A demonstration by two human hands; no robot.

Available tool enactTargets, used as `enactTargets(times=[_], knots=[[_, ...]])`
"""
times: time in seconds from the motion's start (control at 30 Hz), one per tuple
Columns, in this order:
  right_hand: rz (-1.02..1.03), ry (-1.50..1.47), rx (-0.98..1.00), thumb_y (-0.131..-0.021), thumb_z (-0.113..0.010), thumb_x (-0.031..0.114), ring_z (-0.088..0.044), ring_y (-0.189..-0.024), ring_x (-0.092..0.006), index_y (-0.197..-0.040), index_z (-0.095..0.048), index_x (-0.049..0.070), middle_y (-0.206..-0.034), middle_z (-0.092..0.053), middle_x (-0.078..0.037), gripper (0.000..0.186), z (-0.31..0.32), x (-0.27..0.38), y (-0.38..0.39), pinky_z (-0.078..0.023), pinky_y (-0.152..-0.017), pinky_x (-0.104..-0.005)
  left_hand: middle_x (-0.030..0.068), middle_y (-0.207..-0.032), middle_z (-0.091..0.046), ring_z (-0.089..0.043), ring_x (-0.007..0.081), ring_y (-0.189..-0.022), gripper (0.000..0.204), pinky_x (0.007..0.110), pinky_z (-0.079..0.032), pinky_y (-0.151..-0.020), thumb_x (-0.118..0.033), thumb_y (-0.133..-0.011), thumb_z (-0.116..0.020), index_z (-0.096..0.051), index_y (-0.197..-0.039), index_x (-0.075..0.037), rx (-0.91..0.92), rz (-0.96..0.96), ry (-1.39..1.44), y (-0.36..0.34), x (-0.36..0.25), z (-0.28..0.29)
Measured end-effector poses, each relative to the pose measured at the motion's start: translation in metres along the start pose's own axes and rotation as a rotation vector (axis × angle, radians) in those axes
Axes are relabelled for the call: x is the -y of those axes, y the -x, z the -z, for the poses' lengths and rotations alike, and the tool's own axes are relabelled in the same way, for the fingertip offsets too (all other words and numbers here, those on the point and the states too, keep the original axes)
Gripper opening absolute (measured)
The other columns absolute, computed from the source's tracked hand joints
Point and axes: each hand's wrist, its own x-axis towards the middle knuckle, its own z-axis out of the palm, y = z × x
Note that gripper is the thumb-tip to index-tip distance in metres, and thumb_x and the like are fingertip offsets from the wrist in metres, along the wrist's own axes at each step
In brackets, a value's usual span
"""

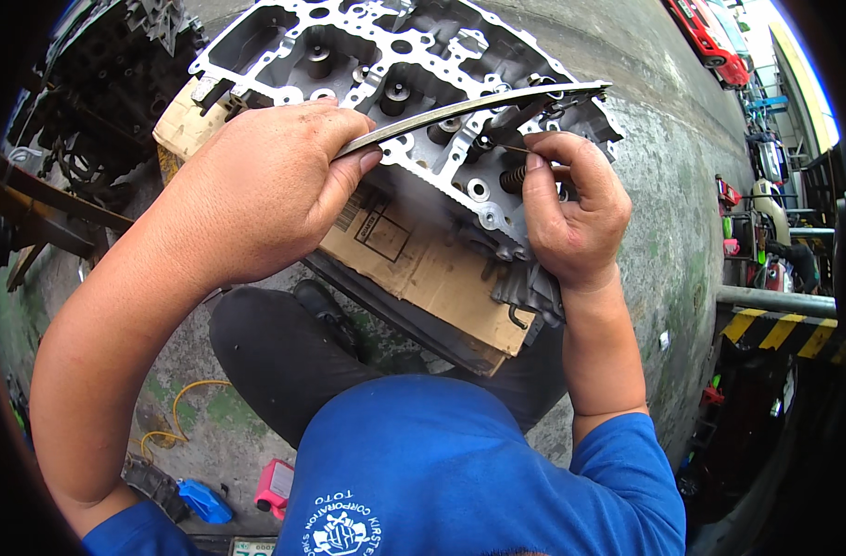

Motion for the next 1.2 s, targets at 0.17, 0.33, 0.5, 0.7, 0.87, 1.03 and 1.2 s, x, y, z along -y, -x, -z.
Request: enactTargets(times=[0.17,0.33,0.5,0.7,0.87,1.03,1.2], knots=[[-0.217,-0.401,-0.102,-0.102,-0.048,-0.009,-0.072,-0.092,-0.0171,-0.119,-0.058,-0.002,-0.106,-0.067,-0.01,0.021,-0.002,-0.007,0.003,-0.059,-0.086,-0.0294,0.0242,-0.094,-0.07,-0.068,0.0465,-0.094,0.029,0.054,-0.054,-0.084,-0.027,-0.107,-0.058,-0.069,-0.106,0.0,0.124,0.064,0.116,-0.01,-0.004,0.014],[-0.272,-0.207,-0.063,-0.105,-0.048,0.0,-0.061,-0.09,-0.01,-0.117,-0.067,0.0,-0.1,-0.068,-0.004,0.022,-0.005,-0.019,-0.006,-0.052,-0.082,-0.0263,0.0267,-0.087,-0.068,-0.067,0.0476,-0.091,0.035,0.056,-0.052,-0.082,-0.029,-0.108,-0.057,-0.064,-0.093,0.001,0.204,0.113,-0.058,-0.022,-0.023,0.046],[-0.296,-0.154,-0.036,-0.098,-0.055,0.003,-0.072,-0.082,-0.0304,-0.109,-0.067,0.0,-0.093,-0.072,-0.019,0.016,-0.004,-0.019,-0.011,-0.056,-0.078,-0.0384,0.0255,-0.081,-0.066,-0.068,0.0468,-0.086,0.038,0.054,-0.052,-0.08,-0.031,-0.108,-0.057,-0.066,-0.09,0.002,0.239,0.159,-0.183,-0.03,-0.034,0.073],[-0.334,-0.001,0.059,-0.088,-0.064,0.01,-0.07,-0.076,-0.0298,-0.099,-0.072,0.005,-0.086,-0.072,-0.013,0.014,-0.003,-0.017,-0.01,-0.056,-0.073,-0.0395,0.0225,-0.073,-0.063,-0.067,0.0409,-0.075,0.039,0.05,-0.051,-0.073,-0.03,-0.109,-0.056,-0.07,-0.094,0.003,0.322,0.113,-0.28,-0.044,-0.05,0.113],[-0.218,0.285,0.184,-0.086,-0.073,0.021,-0.075,-0.088,-0.031,-0.098,-0.081,0.012,-0.095,-0.077,-0.011,0.017,-0.005,-0.014,-0.009,-0.059,-0.08,-0.0408,0.0147,-0.069,-0.061,-0.061,0.0298,-0.064,0.036,0.043,-0.047,-0.066,-0.03,-0.107,-0.062,-0.069,-0.093,0.003,0.438,0.179,-0.42,-0.057,-0.047,0.16],[-0.22,0.473,0.359,-0.092,-0.073,0.036,-0.076,-0.097,-0.0332,-0.103,-0.084,0.016,-0.103,-0.079,-0.012,0.025,-0.005,-0.005,-0.017,-0.061,-0.087,-0.0434,0.0182,-0.073,-0.062,-0.062,0.0355,-0.071,0.035,0.047,-0.046,-0.07,-0.03,-0.108,-0.061,-0.068,-0.098,0.002,0.322,0.146,-0.482,-0.064,-0.008,0.154],[-0.278,0.569,0.518,-0.095,-0.069,0.038,-0.077,-0.096,-0.035,-0.108,-0.084,0.016,-0.1,-0.08,-0.015,0.03,-0.013,0.0,-0.036,-0.061,-0.086,-0.046,0.0199,-0.083,-0.067,-0.065,0.0382,-0.08,0.033,0.047,-0.049,-0.075,-0.033,-0.109,-0.06,-0.067,-0.107,-0.001,0.204,0.257,-0.419,-0.066,0.03,0.123]])
